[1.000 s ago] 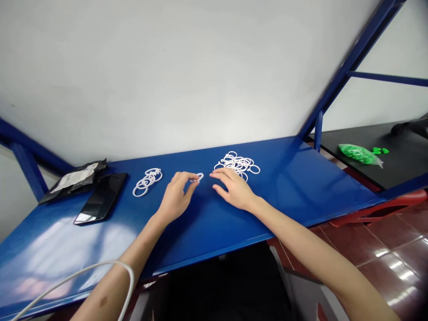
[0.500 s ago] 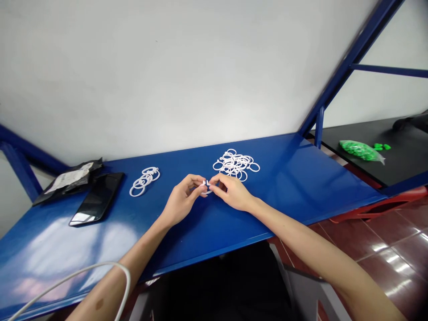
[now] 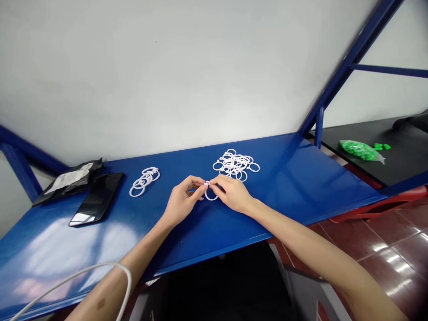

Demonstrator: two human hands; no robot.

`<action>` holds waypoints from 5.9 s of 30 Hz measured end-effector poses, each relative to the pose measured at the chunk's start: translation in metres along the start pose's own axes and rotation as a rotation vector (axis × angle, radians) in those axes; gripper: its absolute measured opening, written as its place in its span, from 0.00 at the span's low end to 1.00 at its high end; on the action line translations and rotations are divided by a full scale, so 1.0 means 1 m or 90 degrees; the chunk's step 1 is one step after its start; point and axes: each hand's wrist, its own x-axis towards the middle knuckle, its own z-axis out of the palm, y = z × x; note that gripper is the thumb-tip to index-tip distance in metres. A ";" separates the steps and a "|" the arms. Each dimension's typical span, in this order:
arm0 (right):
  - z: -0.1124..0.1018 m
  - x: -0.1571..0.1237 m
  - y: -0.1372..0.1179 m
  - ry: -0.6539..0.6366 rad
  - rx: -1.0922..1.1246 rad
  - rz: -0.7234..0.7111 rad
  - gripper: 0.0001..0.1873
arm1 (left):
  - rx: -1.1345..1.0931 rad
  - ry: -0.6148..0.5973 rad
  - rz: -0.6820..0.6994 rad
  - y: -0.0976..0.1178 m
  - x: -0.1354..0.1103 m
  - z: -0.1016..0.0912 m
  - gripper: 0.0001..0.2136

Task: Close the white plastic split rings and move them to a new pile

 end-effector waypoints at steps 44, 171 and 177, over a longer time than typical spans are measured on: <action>-0.023 0.013 0.036 0.151 -0.005 0.071 0.10 | 0.720 0.286 0.139 -0.023 0.029 -0.070 0.19; -0.023 0.010 0.036 0.121 -0.075 0.069 0.09 | 0.783 0.197 0.113 -0.044 0.037 -0.091 0.10; -0.012 0.006 0.018 0.029 -0.014 0.011 0.10 | 0.398 0.007 0.165 -0.012 0.017 -0.044 0.09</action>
